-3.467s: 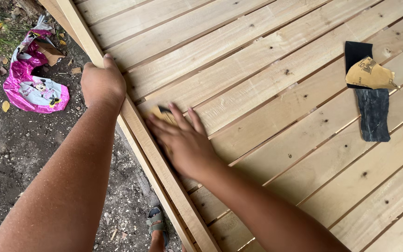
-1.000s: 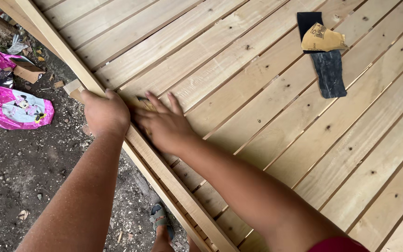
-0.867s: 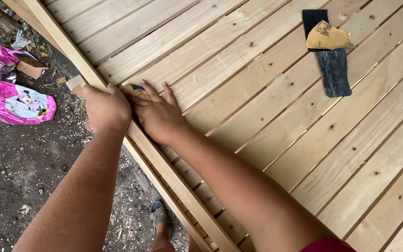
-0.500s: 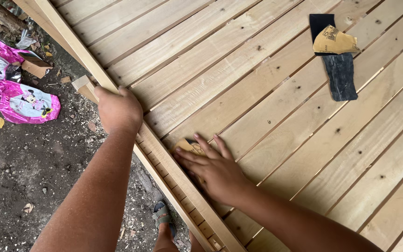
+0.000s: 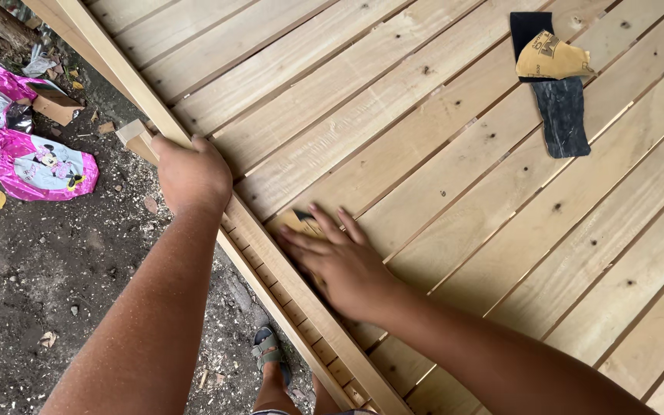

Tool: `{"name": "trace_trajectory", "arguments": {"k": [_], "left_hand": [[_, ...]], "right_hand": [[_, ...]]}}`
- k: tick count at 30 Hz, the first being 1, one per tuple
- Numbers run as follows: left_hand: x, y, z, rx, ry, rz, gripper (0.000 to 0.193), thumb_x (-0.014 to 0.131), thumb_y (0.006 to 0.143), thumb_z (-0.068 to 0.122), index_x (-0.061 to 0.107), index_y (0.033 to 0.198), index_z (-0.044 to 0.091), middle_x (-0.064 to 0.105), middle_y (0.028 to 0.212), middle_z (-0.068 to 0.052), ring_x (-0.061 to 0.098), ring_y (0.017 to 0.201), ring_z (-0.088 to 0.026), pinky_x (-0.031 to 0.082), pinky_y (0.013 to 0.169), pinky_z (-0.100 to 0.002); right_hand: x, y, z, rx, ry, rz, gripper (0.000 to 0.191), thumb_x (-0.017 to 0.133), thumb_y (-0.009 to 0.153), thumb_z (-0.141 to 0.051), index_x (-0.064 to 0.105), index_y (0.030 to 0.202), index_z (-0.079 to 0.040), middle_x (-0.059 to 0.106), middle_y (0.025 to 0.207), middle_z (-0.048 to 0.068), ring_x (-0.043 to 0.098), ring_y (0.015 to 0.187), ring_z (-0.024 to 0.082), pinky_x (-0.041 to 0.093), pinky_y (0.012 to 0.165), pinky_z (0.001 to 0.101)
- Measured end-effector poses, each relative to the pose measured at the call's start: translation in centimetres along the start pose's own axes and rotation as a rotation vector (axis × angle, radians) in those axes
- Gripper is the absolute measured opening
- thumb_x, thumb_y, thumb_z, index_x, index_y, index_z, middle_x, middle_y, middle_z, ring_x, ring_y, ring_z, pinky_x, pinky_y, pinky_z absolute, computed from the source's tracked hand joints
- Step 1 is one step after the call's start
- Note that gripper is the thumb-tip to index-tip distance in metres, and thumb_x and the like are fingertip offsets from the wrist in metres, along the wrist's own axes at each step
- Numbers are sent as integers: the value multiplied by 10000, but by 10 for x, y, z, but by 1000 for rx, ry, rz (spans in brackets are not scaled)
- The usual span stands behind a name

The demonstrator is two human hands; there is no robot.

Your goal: The person sands the slatted wooden panels and frame edges of a furniture piece using sandpaper, rubbing the surface and edges by hand. They move around the assembly, sanding different boards and rails one after another, and occasionally run a hand over the wood to feel the surface.

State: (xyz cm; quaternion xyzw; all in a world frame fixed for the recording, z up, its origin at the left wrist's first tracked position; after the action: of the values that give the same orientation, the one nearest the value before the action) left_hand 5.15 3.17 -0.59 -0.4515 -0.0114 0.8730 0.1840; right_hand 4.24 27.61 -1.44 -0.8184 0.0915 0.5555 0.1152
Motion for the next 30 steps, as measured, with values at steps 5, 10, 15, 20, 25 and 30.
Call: {"name": "trace_trajectory", "arguments": {"k": [5, 10, 15, 20, 25, 30], "left_hand": [[0, 2, 1, 4, 9, 22, 409, 549, 1030, 317, 421, 1248, -4, 664, 1161, -263, 655, 1108, -411, 500, 965, -512], [-3, -1, 3, 8, -18, 35, 430, 556, 1020, 326, 415, 1265, 1, 658, 1170, -262, 649, 1109, -414, 495, 961, -512], [-1, -4, 1, -43, -59, -47, 418, 501, 1043, 295, 385, 1324, 9, 682, 1160, -246, 686, 1104, -377, 516, 999, -478], [-6, -7, 4, 24, -57, 12, 443, 536, 1027, 292, 373, 1312, -5, 645, 1184, -264, 658, 1101, -396, 508, 958, -499], [-4, -5, 3, 3, -49, -3, 425, 537, 1042, 299, 399, 1300, -9, 659, 1184, -271, 662, 1116, -408, 505, 987, -501], [-1, -2, 0, -12, -12, 10, 427, 548, 1030, 320, 418, 1284, 2, 656, 1200, -258, 644, 1141, -408, 488, 990, -518]], "right_hand": [[-7, 11, 3, -52, -14, 95, 474, 466, 990, -129, 561, 1446, -213, 319, 1644, -102, 90, 1559, 284, -18, 1213, 640], [-10, 115, 12, 74, -70, 4, 551, 444, 944, -92, 503, 1474, -231, 295, 1626, -74, 38, 1562, 252, -48, 1215, 627], [-10, 99, 7, 107, 6, -24, 505, 414, 992, -56, 536, 1462, -197, 283, 1673, -81, 17, 1607, 251, -73, 1268, 562], [-6, -8, -7, -6, 28, 35, 526, 466, 939, -25, 563, 1437, -164, 260, 1680, -74, 2, 1559, 311, -88, 1207, 625], [-4, 16, 1, 57, -20, -93, 413, 454, 999, -85, 587, 1370, -212, 264, 1686, -129, 29, 1583, 269, -89, 1227, 643], [-14, 122, 10, 120, 13, 51, 485, 418, 1011, -154, 522, 1478, -235, 318, 1604, -85, 51, 1564, 226, -98, 1218, 634]]}}
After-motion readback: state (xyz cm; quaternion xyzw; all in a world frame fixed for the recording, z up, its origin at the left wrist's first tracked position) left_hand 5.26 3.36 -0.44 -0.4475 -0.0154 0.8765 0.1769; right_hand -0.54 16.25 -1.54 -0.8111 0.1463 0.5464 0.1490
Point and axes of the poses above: each hand's wrist, its own y-axis towards the middle knuckle, its own x-axis out of the palm, z = x × y, the point moved 6 cm from there along y, towards the middle knuckle
